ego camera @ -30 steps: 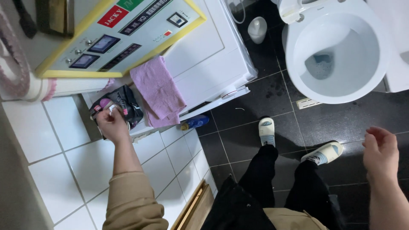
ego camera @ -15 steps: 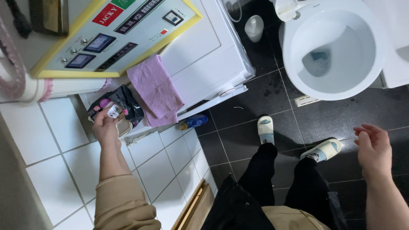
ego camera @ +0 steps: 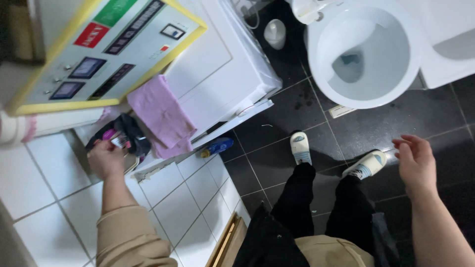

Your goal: The person cleans a toilet using a handheld shower head and a toilet brush. They rinse the bowl, scrub with the brush, and then wipe the toilet seat and lid with a tissue.

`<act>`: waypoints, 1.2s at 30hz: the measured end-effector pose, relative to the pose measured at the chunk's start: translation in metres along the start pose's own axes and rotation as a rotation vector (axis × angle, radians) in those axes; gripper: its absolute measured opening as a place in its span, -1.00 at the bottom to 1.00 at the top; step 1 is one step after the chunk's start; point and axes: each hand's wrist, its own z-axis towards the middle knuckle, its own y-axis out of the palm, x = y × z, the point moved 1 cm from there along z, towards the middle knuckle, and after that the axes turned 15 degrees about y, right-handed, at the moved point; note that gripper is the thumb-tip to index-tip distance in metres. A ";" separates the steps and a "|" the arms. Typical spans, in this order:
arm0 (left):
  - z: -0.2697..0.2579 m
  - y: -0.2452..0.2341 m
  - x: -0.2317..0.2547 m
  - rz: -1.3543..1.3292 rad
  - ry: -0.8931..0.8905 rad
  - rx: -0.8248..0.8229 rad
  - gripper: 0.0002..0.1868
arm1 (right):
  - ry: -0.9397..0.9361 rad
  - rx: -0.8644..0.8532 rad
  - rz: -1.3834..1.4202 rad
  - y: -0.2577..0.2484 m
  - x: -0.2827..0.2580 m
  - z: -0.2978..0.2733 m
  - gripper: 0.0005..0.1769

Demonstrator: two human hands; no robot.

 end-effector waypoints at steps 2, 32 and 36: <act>0.002 0.000 -0.003 0.006 0.019 -0.026 -0.94 | 0.033 0.011 -0.015 -0.001 -0.007 -0.006 -0.69; -0.015 -0.082 -0.019 -0.151 0.107 0.368 -0.70 | 0.143 0.013 -0.023 -0.017 -0.030 -0.019 -0.65; -0.008 -0.110 0.002 0.016 0.236 0.525 -0.81 | 0.096 0.012 -0.012 -0.019 -0.015 -0.010 -0.67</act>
